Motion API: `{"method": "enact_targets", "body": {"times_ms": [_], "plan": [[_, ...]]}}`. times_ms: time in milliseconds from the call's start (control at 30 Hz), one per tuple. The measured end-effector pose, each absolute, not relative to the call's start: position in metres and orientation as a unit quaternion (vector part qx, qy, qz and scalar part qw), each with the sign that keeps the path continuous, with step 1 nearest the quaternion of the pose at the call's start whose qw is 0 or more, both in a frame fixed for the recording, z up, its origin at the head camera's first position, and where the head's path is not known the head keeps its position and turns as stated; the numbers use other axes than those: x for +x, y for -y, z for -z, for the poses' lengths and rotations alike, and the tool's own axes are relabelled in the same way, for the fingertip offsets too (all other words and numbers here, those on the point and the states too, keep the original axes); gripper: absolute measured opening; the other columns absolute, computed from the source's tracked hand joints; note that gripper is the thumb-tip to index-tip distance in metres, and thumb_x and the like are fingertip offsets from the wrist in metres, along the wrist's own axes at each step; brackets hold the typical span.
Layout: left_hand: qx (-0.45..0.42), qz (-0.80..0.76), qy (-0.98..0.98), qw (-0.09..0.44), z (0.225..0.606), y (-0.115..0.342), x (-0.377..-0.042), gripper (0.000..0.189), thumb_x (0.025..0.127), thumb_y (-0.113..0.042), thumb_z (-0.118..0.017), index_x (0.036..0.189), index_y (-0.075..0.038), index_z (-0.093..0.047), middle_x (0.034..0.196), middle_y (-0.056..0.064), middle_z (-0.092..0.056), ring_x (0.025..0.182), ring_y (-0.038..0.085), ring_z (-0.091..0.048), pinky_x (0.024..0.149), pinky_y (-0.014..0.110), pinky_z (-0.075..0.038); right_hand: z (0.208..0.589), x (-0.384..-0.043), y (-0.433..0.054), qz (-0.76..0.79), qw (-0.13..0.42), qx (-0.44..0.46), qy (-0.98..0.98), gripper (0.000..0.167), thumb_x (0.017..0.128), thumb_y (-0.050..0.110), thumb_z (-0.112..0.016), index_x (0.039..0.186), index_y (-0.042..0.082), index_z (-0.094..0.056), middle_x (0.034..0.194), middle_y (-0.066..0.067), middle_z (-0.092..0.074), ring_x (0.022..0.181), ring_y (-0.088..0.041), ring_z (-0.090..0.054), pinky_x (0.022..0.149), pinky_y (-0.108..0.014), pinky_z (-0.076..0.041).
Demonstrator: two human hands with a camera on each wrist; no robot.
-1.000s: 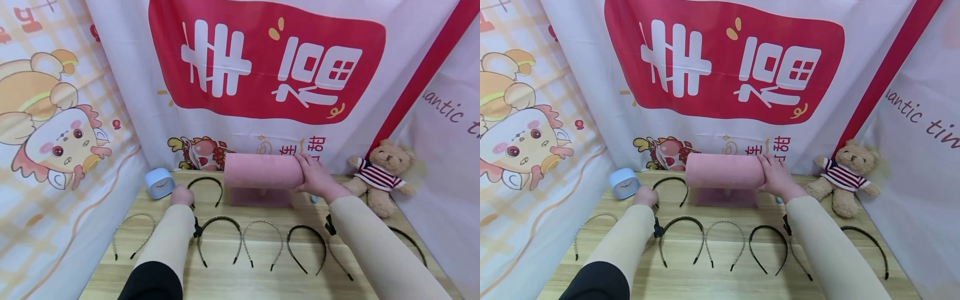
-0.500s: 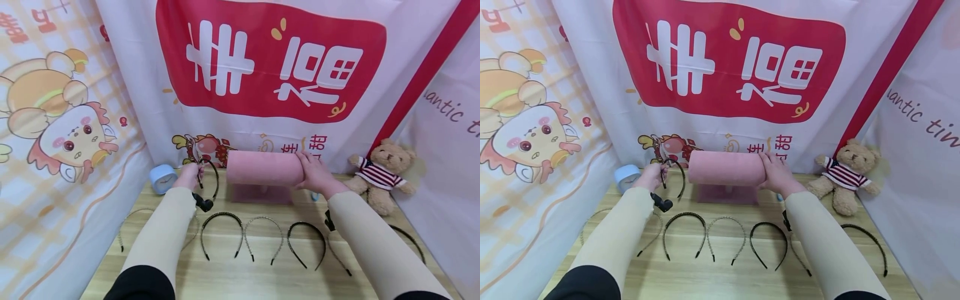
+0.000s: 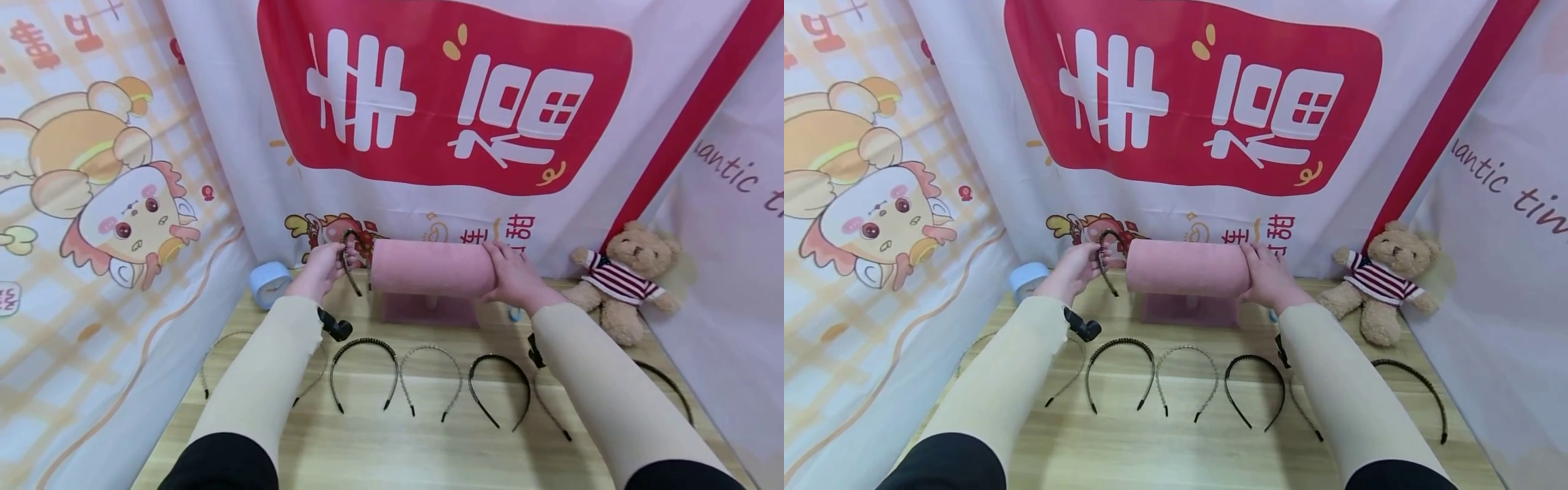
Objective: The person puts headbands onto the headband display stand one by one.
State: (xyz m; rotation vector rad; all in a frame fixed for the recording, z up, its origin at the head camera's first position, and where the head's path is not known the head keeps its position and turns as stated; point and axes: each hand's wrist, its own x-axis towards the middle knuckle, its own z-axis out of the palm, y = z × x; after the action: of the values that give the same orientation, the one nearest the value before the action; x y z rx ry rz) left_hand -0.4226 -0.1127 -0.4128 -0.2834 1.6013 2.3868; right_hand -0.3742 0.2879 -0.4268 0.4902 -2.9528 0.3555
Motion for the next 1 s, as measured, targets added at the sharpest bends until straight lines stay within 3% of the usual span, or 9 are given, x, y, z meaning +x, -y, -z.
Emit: {"method": "enact_targets", "body": {"times_ms": [233, 333, 400, 500, 567, 667, 767, 867, 1000], "plan": [[-0.070, -0.822, -0.546, 0.143, 0.406, 0.108, -0.419, 0.039, 0.097, 0.004, -0.038, 0.136, 0.005, -0.046, 0.096, 0.011, -0.060, 0.074, 0.017, -0.061, 0.096, 0.038, -0.049, 0.424, -0.375, -0.290, -0.115, 0.054, 0.156, 0.980, 0.123, 0.062, 0.036, -0.095, 0.155, 0.004, -0.022, 0.154, -0.022, -0.025, 0.140, -0.041, -0.025, 0.113, -0.061, -0.018], [-0.077, -0.817, -0.554, 0.143, 0.403, 0.105, -0.417, 0.026, 0.104, -0.011, -0.042, 0.123, 0.001, -0.055, 0.085, 0.005, -0.055, 0.066, 0.013, -0.053, 0.078, 0.029, -0.052, 0.422, -0.375, -0.290, -0.114, 0.055, 0.153, 0.980, 0.122, 0.062, 0.036, -0.095, 0.155, 0.004, -0.022, 0.154, -0.022, -0.025, 0.140, -0.041, -0.025, 0.113, -0.060, -0.019], [-0.092, -0.809, -0.562, 0.145, 0.403, 0.104, -0.416, 0.028, 0.107, -0.026, -0.042, 0.112, -0.004, -0.059, 0.075, 0.000, -0.051, 0.060, 0.011, -0.047, 0.061, 0.024, -0.047, 0.421, -0.374, -0.290, -0.115, 0.054, 0.150, 0.980, 0.122, 0.062, 0.035, -0.095, 0.154, 0.004, -0.022, 0.154, -0.022, -0.025, 0.140, -0.040, -0.025, 0.113, -0.060, -0.018], [-0.098, -0.806, -0.564, 0.150, 0.404, 0.102, -0.414, 0.033, 0.108, -0.033, -0.040, 0.111, -0.007, -0.060, 0.069, -0.001, -0.051, 0.054, 0.009, -0.045, 0.053, 0.023, -0.043, 0.421, -0.373, -0.290, -0.115, 0.051, 0.149, 0.981, 0.121, 0.063, 0.035, -0.094, 0.154, 0.004, -0.022, 0.153, -0.022, -0.025, 0.140, -0.040, -0.025, 0.113, -0.060, -0.017], [-0.088, -0.815, -0.551, 0.156, 0.405, 0.101, -0.413, 0.030, 0.108, -0.030, -0.039, 0.115, -0.007, -0.059, 0.071, 0.002, -0.054, 0.056, 0.011, -0.049, 0.058, 0.024, -0.045, 0.421, -0.373, -0.290, -0.113, 0.051, 0.150, 0.981, 0.120, 0.063, 0.035, -0.094, 0.154, 0.004, -0.022, 0.153, -0.022, -0.026, 0.140, -0.040, -0.026, 0.113, -0.060, -0.017], [-0.064, -0.825, -0.539, 0.159, 0.406, 0.099, -0.413, 0.029, 0.109, -0.022, -0.036, 0.123, -0.004, -0.054, 0.080, 0.006, -0.063, 0.065, 0.016, -0.060, 0.078, 0.033, -0.053, 0.422, -0.372, -0.290, -0.112, 0.051, 0.150, 0.981, 0.121, 0.063, 0.036, -0.094, 0.154, 0.004, -0.022, 0.154, -0.022, -0.026, 0.140, -0.040, -0.025, 0.113, -0.061, -0.016], [-0.045, -0.822, -0.548, 0.150, 0.404, 0.096, -0.411, 0.033, 0.108, -0.015, -0.034, 0.132, 0.004, -0.047, 0.092, 0.010, -0.067, 0.077, 0.020, -0.068, 0.099, 0.043, -0.048, 0.421, -0.373, -0.289, -0.112, 0.048, 0.147, 0.982, 0.121, 0.063, 0.037, -0.094, 0.155, 0.005, -0.021, 0.154, -0.022, -0.025, 0.141, -0.040, -0.023, 0.113, -0.063, -0.013], [-0.033, -0.812, -0.567, 0.133, 0.402, 0.092, -0.409, 0.037, 0.107, -0.009, -0.035, 0.137, 0.010, -0.042, 0.098, 0.013, -0.067, 0.084, 0.023, -0.071, 0.103, 0.048, -0.043, 0.421, -0.373, -0.289, -0.109, 0.045, 0.144, 0.982, 0.122, 0.063, 0.038, -0.094, 0.155, 0.006, -0.020, 0.155, -0.021, -0.024, 0.142, -0.039, -0.022, 0.113, -0.063, -0.012], [-0.029, -0.792, -0.597, 0.125, 0.401, 0.090, -0.406, 0.039, 0.105, -0.006, -0.038, 0.142, 0.007, -0.040, 0.099, 0.014, -0.066, 0.083, 0.022, -0.070, 0.099, 0.046, -0.047, 0.421, -0.374, -0.287, -0.111, 0.041, 0.144, 0.982, 0.121, 0.063, 0.038, -0.094, 0.155, 0.007, -0.021, 0.155, -0.021, -0.023, 0.142, -0.039, -0.021, 0.113, -0.064, -0.013]]}}
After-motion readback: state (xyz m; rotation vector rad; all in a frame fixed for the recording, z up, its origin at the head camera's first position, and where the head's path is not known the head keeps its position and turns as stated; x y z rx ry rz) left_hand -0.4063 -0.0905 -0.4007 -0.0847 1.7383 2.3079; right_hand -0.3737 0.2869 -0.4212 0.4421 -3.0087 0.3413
